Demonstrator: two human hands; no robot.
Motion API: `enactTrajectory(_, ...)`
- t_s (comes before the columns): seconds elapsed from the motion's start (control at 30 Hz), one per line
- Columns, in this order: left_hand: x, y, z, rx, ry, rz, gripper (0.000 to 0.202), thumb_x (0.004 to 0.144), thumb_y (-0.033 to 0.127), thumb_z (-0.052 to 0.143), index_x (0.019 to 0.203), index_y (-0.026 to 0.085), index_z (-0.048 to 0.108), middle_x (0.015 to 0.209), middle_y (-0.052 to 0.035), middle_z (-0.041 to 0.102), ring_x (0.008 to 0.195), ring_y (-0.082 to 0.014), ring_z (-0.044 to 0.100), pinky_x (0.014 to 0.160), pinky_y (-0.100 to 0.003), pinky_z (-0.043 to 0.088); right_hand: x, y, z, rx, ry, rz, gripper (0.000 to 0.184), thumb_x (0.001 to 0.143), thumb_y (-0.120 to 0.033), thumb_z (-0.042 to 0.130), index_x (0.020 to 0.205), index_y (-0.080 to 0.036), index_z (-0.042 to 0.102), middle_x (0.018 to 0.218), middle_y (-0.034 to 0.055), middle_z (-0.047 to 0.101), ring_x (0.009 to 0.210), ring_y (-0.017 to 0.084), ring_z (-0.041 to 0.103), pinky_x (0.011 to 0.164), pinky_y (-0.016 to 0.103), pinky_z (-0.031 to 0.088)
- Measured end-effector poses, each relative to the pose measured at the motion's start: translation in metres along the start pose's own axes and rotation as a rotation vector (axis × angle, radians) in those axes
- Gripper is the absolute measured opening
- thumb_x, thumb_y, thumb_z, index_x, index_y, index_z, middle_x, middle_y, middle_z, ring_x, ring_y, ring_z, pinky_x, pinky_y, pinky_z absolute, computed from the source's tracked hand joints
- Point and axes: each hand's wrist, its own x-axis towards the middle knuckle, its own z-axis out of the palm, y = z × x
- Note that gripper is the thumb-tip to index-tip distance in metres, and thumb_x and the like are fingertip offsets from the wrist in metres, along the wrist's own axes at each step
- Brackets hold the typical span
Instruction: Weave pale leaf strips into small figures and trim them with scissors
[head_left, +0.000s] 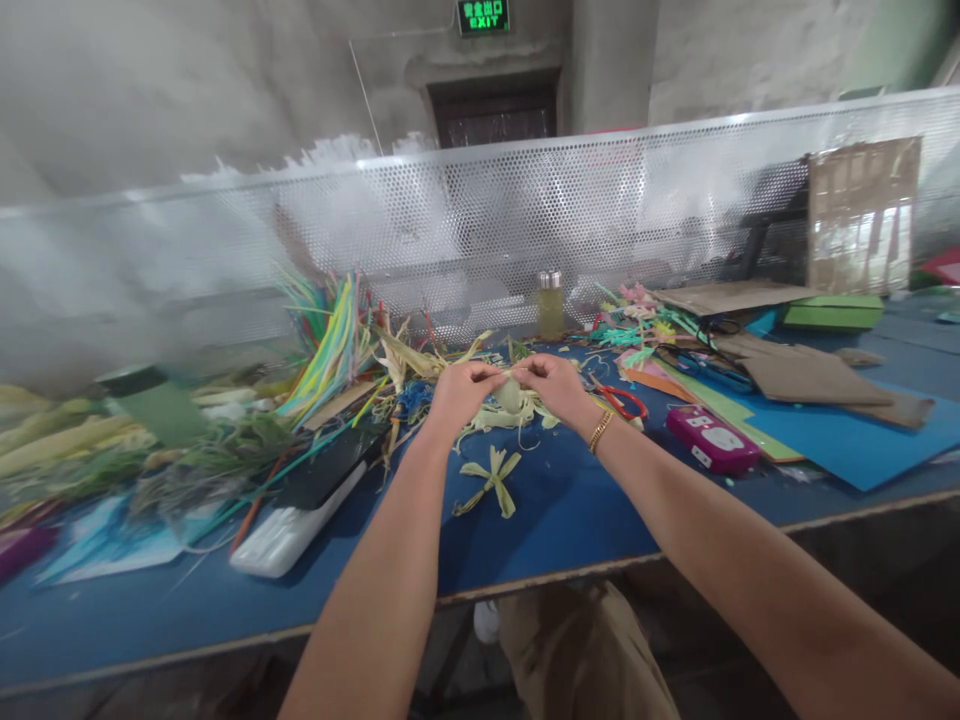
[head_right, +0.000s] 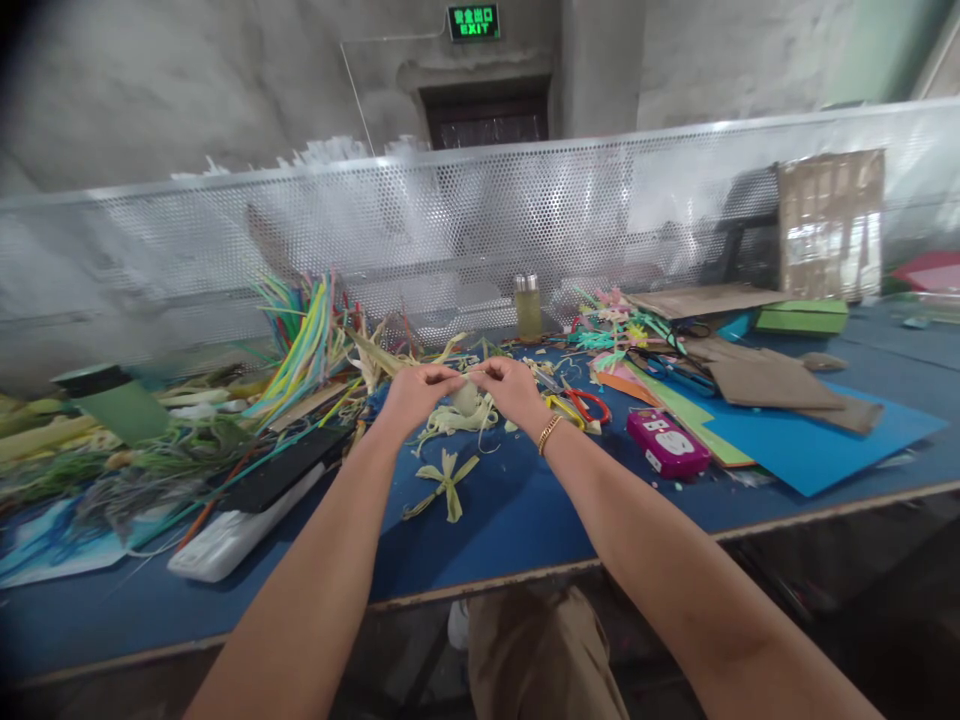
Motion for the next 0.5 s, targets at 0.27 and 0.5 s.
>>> enactTrajectory(0.27, 0.0015, -0.0041, 0.0010, -0.170, 0.032, -0.027, 0.011, 0.068, 0.026, 0.072, 0.076, 0.018, 0.073, 0.069, -0.0024, 0.068, 0.066, -0.0154, 0.060, 0.067, -0.028, 0.045, -0.0012, -0.0003, 0.0004, 0.042, 0.024, 0.024, 0.026, 0.072, -0.041, 0.069, 0.085, -0.018, 0.069, 0.070, 0.0017, 0.065, 0.062, 0.013, 0.055, 0.061, 0.027, 0.048)
enactTrajectory(0.5, 0.0035, -0.0052, 0.0009, -0.174, 0.066, 0.008, 0.025, 0.066, 0.030, 0.075, 0.087, 0.017, 0.072, 0.084, -0.0055, 0.070, 0.076, -0.0171, 0.062, 0.071, -0.028, 0.047, -0.0025, -0.0033, -0.0030, -0.170, 0.105, -0.094, 0.022, 0.075, -0.039, 0.068, 0.081, -0.018, 0.070, 0.066, 0.0008, 0.062, 0.058, 0.013, 0.051, 0.057, 0.027, 0.042)
